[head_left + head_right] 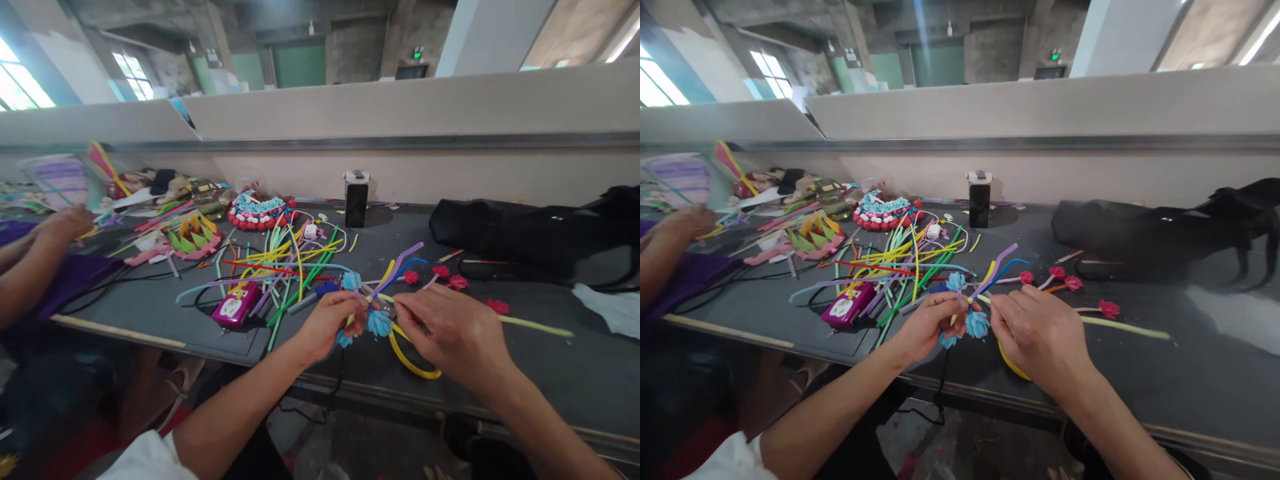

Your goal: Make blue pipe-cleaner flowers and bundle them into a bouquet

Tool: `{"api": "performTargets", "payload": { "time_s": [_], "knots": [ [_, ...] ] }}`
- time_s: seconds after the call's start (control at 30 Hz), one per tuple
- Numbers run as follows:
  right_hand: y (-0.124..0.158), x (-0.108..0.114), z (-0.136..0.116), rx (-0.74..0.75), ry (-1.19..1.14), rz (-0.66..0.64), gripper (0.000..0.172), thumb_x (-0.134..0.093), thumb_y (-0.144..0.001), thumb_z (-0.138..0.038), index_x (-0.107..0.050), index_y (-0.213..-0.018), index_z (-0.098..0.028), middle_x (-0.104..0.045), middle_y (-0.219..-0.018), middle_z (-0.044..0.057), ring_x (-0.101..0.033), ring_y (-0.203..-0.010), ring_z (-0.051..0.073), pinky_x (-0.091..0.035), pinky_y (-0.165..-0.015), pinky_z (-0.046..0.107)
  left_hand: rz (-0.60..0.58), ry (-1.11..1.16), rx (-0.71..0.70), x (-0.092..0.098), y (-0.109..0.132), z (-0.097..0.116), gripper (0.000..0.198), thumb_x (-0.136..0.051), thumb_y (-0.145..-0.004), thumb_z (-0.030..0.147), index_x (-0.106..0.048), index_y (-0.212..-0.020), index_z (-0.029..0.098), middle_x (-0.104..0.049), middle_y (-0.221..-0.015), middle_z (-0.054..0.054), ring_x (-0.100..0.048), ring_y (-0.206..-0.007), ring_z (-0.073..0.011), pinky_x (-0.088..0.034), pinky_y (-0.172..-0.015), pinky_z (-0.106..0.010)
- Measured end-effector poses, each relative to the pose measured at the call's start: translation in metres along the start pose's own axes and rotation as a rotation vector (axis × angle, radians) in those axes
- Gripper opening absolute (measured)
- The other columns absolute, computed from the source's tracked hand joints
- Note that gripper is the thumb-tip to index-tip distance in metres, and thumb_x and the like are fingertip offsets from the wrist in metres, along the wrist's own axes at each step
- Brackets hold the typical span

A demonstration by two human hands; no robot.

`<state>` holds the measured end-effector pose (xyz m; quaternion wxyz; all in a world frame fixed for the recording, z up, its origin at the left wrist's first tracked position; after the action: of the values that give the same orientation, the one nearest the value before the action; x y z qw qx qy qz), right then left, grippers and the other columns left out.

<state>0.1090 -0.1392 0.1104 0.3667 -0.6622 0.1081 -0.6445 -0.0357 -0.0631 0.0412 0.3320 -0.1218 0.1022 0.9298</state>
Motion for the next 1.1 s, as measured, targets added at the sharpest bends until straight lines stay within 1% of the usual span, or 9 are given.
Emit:
{"api": "performTargets", "payload": {
  "time_s": [0.1, 0.23, 0.37, 0.43, 0.53, 0.67, 0.73, 0.93, 1.1],
  "knots": [
    [0.002, 0.001, 0.001, -0.045, 0.046, 0.042, 0.020, -0.054, -0.089, -0.021, -0.071, -0.080, -0.018, -0.066, -0.064, 0.001, -0.056, -0.062, 0.014, -0.035, -0.061, 0.028, 0.009, -0.002, -0.014, 0.001, 0.000, 0.000, 0.025, -0.061, -0.079, 0.032, -0.071, -0.084, 0.009, -0.048, -0.053, 0.001, -0.043, -0.047, -0.0068, -0.023, -0.044, -0.021],
    [0.003, -0.001, 0.001, -0.063, 0.114, 0.043, 0.019, -0.054, -0.089, -0.024, -0.072, -0.084, -0.020, -0.068, -0.067, 0.001, -0.057, -0.060, 0.014, -0.033, -0.059, 0.028, 0.012, -0.050, -0.050, 0.000, 0.000, -0.001, 0.027, -0.060, -0.080, 0.034, -0.072, -0.086, 0.010, -0.046, -0.053, 0.002, -0.043, -0.049, -0.0073, -0.024, -0.045, -0.021],
    [0.002, -0.002, 0.000, -0.089, 0.147, 0.021, 0.022, -0.052, -0.090, -0.025, -0.073, -0.085, -0.021, -0.065, -0.058, 0.000, -0.055, -0.055, 0.014, -0.031, -0.056, 0.028, 0.037, -0.104, -0.052, -0.001, 0.001, -0.002, 0.029, -0.061, -0.080, 0.038, -0.072, -0.085, 0.011, -0.047, -0.053, 0.001, -0.041, -0.049, -0.0072, -0.025, -0.045, -0.021],
    [0.002, -0.003, -0.001, -0.106, 0.124, 0.007, 0.023, -0.051, -0.090, -0.025, -0.073, -0.085, -0.022, -0.065, -0.059, 0.000, -0.056, -0.055, 0.014, -0.031, -0.055, 0.028, 0.047, -0.116, -0.043, -0.001, 0.000, -0.003, 0.032, -0.063, -0.078, 0.041, -0.071, -0.084, 0.011, -0.048, -0.053, 0.001, -0.040, -0.048, -0.0069, -0.025, -0.045, -0.020],
    [0.003, -0.009, -0.004, -0.121, 0.043, -0.015, 0.022, -0.052, -0.090, -0.025, -0.073, -0.088, -0.022, -0.069, -0.067, 0.001, -0.059, -0.058, 0.014, -0.032, -0.056, 0.027, 0.045, -0.128, -0.043, -0.001, 0.000, -0.005, 0.034, -0.065, -0.076, 0.045, -0.070, -0.082, 0.011, -0.049, -0.054, 0.001, -0.040, -0.047, -0.0065, -0.026, -0.045, -0.020],
    [0.006, -0.017, -0.007, -0.160, -0.001, -0.056, 0.021, -0.052, -0.089, -0.026, -0.073, -0.088, -0.023, -0.069, -0.068, 0.001, -0.061, -0.060, 0.013, -0.033, -0.056, 0.026, 0.035, -0.160, -0.065, 0.000, -0.001, -0.006, 0.037, -0.066, -0.076, 0.047, -0.064, -0.067, 0.012, -0.053, -0.056, 0.000, -0.042, -0.047, -0.0064, -0.031, -0.046, -0.021],
    [0.007, -0.020, -0.008, -0.175, -0.010, -0.085, 0.021, -0.052, -0.089, -0.026, -0.073, -0.089, -0.024, -0.069, -0.067, 0.001, -0.061, -0.060, 0.013, -0.032, -0.055, 0.025, 0.015, -0.168, -0.087, -0.001, -0.002, -0.006, 0.038, -0.065, -0.077, 0.047, -0.062, -0.065, 0.012, -0.055, -0.058, -0.001, -0.044, -0.048, -0.0067, -0.033, -0.047, -0.021],
    [0.008, -0.024, -0.008, -0.226, -0.012, -0.145, 0.024, -0.049, -0.087, -0.024, -0.073, -0.089, -0.025, -0.068, -0.065, 0.001, -0.062, -0.058, 0.013, -0.033, -0.053, 0.024, -0.026, -0.149, -0.100, -0.003, -0.003, -0.005, 0.038, -0.064, -0.078, 0.049, -0.062, -0.073, 0.012, -0.059, -0.062, -0.002, -0.048, -0.046, -0.0070, -0.037, -0.048, -0.021],
    [0.009, -0.025, -0.008, -0.254, -0.030, -0.141, 0.026, -0.048, -0.086, -0.024, -0.073, -0.093, -0.025, -0.070, -0.066, 0.001, -0.064, -0.057, 0.013, -0.035, -0.052, 0.023, -0.037, -0.106, -0.112, -0.003, -0.002, -0.004, 0.040, -0.066, -0.077, 0.048, -0.064, -0.094, 0.011, -0.061, -0.063, -0.001, -0.053, -0.046, -0.0080, -0.040, -0.050, -0.021]
  ]
}}
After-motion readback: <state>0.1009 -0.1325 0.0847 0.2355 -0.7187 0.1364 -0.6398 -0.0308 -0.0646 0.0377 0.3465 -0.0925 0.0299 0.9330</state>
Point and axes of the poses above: each hand's wrist, its own y-axis away from the middle knuckle, its own x-axis out of the back of the hand, z = x × y, the point moved 4 cm from there along -y, towards the middle knuckle
